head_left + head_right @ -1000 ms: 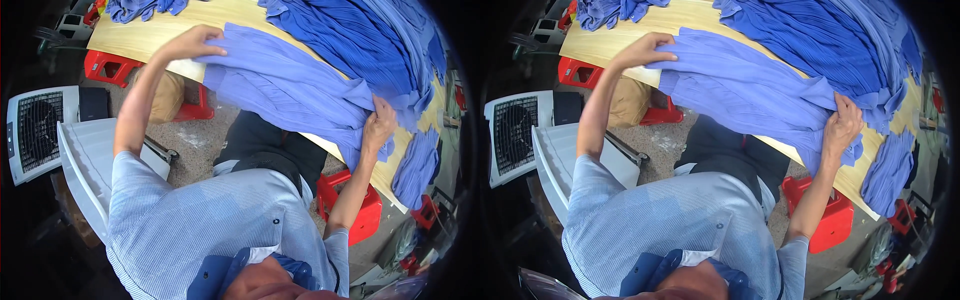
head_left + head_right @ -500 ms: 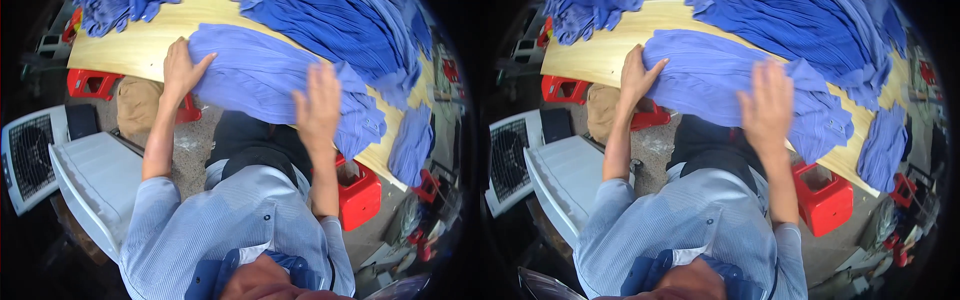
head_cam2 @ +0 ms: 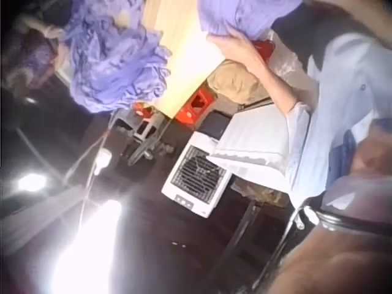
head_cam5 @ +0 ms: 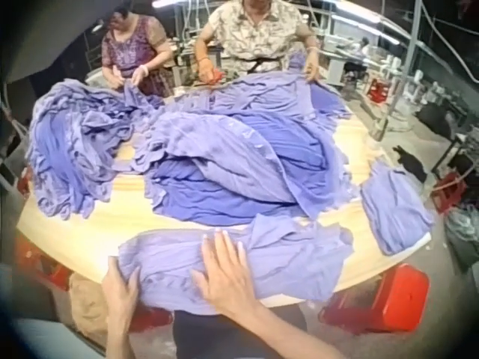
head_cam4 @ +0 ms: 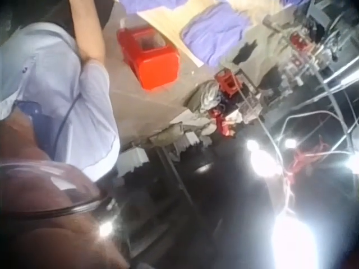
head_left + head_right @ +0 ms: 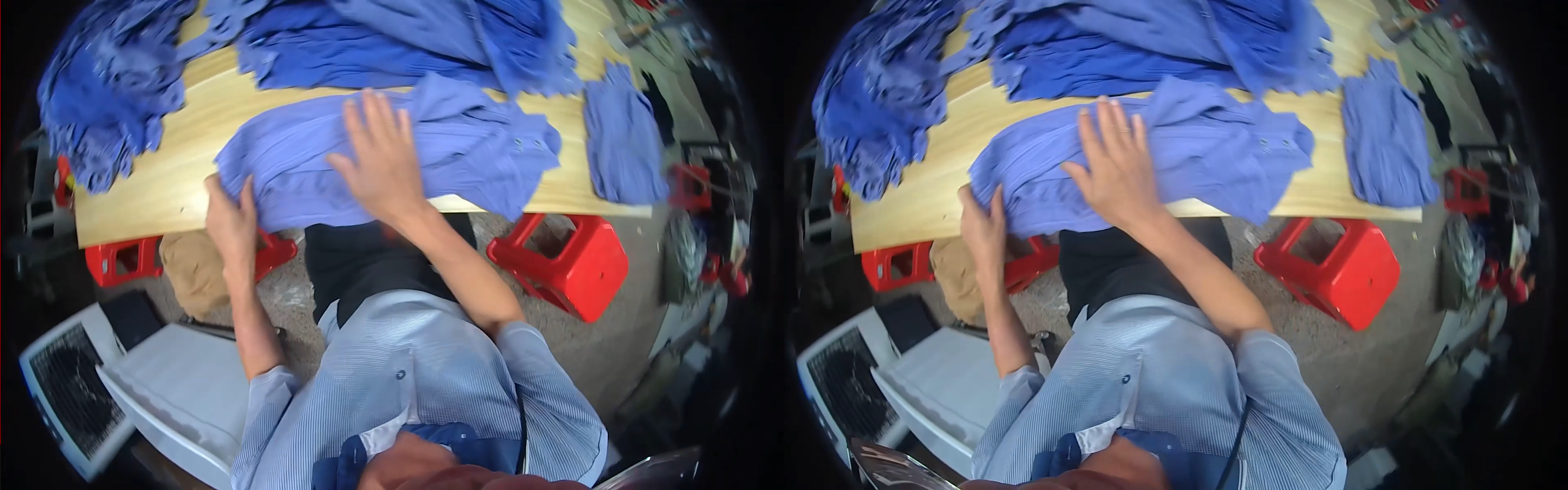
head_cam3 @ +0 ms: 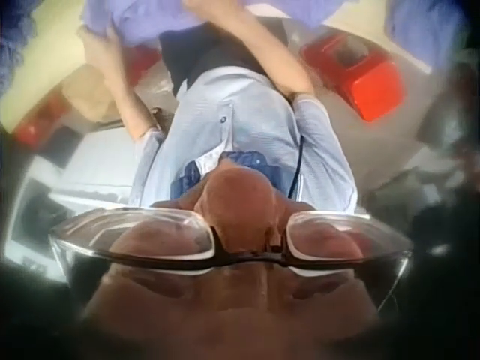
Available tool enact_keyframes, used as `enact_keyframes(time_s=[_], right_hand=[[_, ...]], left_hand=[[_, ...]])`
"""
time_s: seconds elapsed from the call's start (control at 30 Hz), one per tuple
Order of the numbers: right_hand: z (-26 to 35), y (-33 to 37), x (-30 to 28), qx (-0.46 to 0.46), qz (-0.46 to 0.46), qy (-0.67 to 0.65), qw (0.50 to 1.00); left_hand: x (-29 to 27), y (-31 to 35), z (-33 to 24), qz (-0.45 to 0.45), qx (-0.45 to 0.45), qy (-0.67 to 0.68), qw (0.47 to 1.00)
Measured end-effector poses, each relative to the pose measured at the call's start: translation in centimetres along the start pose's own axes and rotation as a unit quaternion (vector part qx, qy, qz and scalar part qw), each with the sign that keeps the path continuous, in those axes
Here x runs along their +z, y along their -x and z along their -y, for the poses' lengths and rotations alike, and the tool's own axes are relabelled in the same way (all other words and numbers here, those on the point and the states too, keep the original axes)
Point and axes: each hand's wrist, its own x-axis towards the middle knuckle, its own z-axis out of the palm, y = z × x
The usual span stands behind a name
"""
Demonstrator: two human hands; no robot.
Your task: Fastening small metal snaps along the seam of blue pleated garments on a wooden work table.
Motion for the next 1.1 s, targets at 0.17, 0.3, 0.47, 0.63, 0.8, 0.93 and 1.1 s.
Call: enact_keyframes(time_s=[0.17,0.3,0.47,0.63,0.8,0.93,1.1], right_hand=[[0.6,-0.1,3.9,-0.013,0.029,0.033,0.999],[1.4,-0.6,5.0,-0.021,0.019,-0.021,0.999],[5.0,-0.9,6.3,0.004,-0.03,-0.159,0.987],[5.8,-1.4,5.6,0.053,0.007,-0.379,0.924],[4.0,-2.8,-1.8,0.254,0.14,-0.816,0.5],[-1.8,-0.8,-9.2,0.278,-0.031,-0.877,0.391],[-10.6,3.9,-12.0,0.301,-0.178,-0.721,0.598]], left_hand=[[-1.4,-1.4,3.7,0.109,-0.03,0.26,0.959],[-6.4,-2.5,3.7,0.14,-0.108,0.41,0.895],[-9.6,-2.6,-0.7,0.143,-0.13,0.439,0.878],[-9.5,-3.1,-6.7,0.179,-0.107,0.492,0.845],[-6.3,-4.3,-17.5,0.264,-0.021,0.523,0.81],[-1.4,-3.6,-26.0,0.388,0.044,0.516,0.762],[9.1,-0.7,-24.1,0.246,0.339,0.228,0.879]])
